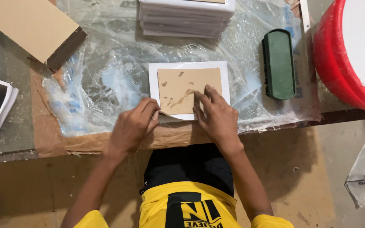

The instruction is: The person assembles photo frames by placing a brown backing board onto a white frame base, then using a green plastic squeegee to press the board firmly into place. The person repeats this process for multiple frames, stacking the finished units on the table.

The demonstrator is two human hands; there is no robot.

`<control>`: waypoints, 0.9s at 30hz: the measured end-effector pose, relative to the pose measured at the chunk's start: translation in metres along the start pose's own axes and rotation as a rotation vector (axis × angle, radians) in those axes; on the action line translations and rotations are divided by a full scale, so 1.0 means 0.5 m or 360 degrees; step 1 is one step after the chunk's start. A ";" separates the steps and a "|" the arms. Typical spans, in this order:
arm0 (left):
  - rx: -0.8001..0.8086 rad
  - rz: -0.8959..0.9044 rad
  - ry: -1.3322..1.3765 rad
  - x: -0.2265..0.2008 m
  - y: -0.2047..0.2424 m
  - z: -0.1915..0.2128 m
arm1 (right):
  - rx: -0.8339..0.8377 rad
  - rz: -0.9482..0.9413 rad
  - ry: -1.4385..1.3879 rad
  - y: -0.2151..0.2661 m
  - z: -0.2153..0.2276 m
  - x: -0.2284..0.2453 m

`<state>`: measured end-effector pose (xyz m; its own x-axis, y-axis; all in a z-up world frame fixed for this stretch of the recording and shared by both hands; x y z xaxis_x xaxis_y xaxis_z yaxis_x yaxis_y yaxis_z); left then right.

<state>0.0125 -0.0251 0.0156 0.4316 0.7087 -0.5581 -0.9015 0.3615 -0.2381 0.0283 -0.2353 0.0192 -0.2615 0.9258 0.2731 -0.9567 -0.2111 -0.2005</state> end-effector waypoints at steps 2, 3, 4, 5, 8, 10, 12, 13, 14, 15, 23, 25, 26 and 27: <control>-0.0234 0.0211 0.0239 -0.005 0.010 -0.011 | 0.0000 -0.0001 -0.0067 0.000 0.008 -0.007; -0.0322 0.0419 0.0649 0.003 0.018 -0.028 | -0.0022 0.0011 -0.0086 0.000 0.011 -0.008; -0.0410 0.0627 0.1060 0.009 0.027 -0.052 | -0.0043 0.0021 -0.0104 -0.001 0.013 -0.008; -0.0497 0.0835 0.1472 0.020 0.038 -0.075 | -0.0064 0.0031 -0.0122 -0.001 0.016 -0.007; -0.0812 0.0807 0.1951 0.032 0.029 -0.088 | -0.0125 0.0039 -0.0172 0.007 0.031 -0.005; -0.0601 0.0862 0.2078 0.039 0.003 -0.104 | 0.0033 -0.0147 -0.0362 0.004 0.029 -0.026; -0.0411 0.0866 0.2033 0.041 -0.023 -0.107 | 0.0097 -0.0209 -0.0484 0.006 0.033 -0.032; -0.0330 0.0842 0.1923 0.043 -0.032 -0.102 | 0.0078 -0.0176 -0.0511 0.007 0.038 -0.030; -0.0247 0.0811 0.1809 0.044 -0.043 -0.098 | 0.0054 -0.0146 -0.0540 0.007 0.042 -0.028; -0.0189 0.0824 0.1773 0.046 -0.053 -0.098 | 0.0051 -0.0141 -0.0529 0.007 0.042 -0.029; -0.0139 0.0459 0.1548 0.039 -0.122 -0.067 | -0.0189 0.0250 -0.0414 0.034 0.043 -0.029; -0.0043 0.0738 0.1603 0.053 -0.111 -0.081 | -0.0233 -0.0033 -0.0727 0.080 0.028 -0.027; 0.0008 0.0877 0.1633 0.060 -0.108 -0.094 | -0.0249 -0.0175 -0.0880 0.103 0.020 -0.023; -0.0028 0.0879 0.1757 0.065 -0.115 -0.100 | -0.0089 -0.0366 -0.1287 0.118 -0.009 -0.017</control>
<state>0.0768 -0.0531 -0.0287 -0.2586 -0.1305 -0.9571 -0.9580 0.1620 0.2367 -0.0254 -0.2544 0.0009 -0.0925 0.4294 0.8984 -0.9952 -0.0096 -0.0979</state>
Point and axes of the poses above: each hand's wrist, its own y-axis away from the middle knuckle, its own z-axis out of the back of the hand, x = y × z, the point moved 7 cm from there along -y, towards the middle knuckle, and after that the axes turned 1 degree about x, right-handed, at the moved point
